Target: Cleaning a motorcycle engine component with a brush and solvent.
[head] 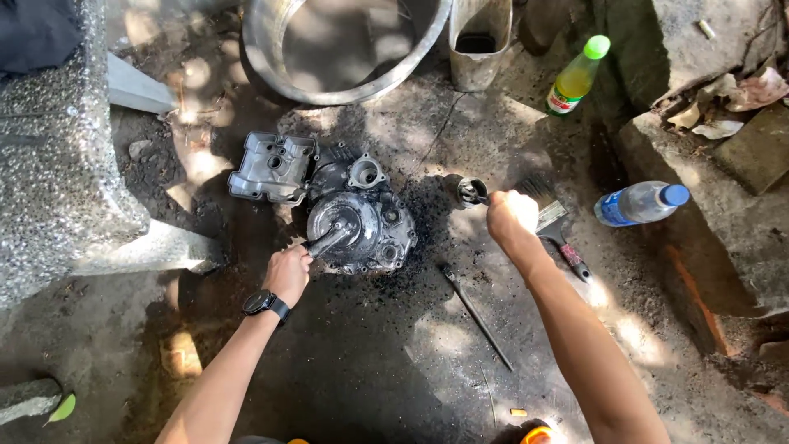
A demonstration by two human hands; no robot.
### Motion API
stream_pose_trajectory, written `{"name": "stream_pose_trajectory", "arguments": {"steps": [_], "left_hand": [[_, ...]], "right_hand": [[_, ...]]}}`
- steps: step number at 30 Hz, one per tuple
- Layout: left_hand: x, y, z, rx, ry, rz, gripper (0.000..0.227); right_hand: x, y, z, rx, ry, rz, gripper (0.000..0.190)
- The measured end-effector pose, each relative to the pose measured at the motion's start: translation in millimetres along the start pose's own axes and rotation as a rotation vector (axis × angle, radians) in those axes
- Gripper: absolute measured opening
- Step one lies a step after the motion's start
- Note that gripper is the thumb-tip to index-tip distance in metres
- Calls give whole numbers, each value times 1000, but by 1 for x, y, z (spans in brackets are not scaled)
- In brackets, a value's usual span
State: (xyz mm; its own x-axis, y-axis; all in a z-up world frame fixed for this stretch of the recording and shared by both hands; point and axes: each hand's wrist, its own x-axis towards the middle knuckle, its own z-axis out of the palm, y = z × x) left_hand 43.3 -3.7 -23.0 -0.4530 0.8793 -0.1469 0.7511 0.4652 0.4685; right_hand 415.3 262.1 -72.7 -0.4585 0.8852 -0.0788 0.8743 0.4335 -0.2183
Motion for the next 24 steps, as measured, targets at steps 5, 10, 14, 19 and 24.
{"name": "stream_pose_trajectory", "arguments": {"steps": [5,10,14,19,24], "left_hand": [[0,-9,5,39,71,142,6],[1,-4,5,20,40,128,9],[-1,-5,5,74,51,84,10],[0,-6,10,57,103,92,8],[0,-6,11,19,40,19,9]], "right_hand": [[-6,3,-4,63,62,-26,19],[-12,6,-6,-28,69,4,22],[-29,10,-26,29,-47,100,27],[-50,27,-36,209,-55,261,28],[-61,7,-44,447,-146,401,28]]}}
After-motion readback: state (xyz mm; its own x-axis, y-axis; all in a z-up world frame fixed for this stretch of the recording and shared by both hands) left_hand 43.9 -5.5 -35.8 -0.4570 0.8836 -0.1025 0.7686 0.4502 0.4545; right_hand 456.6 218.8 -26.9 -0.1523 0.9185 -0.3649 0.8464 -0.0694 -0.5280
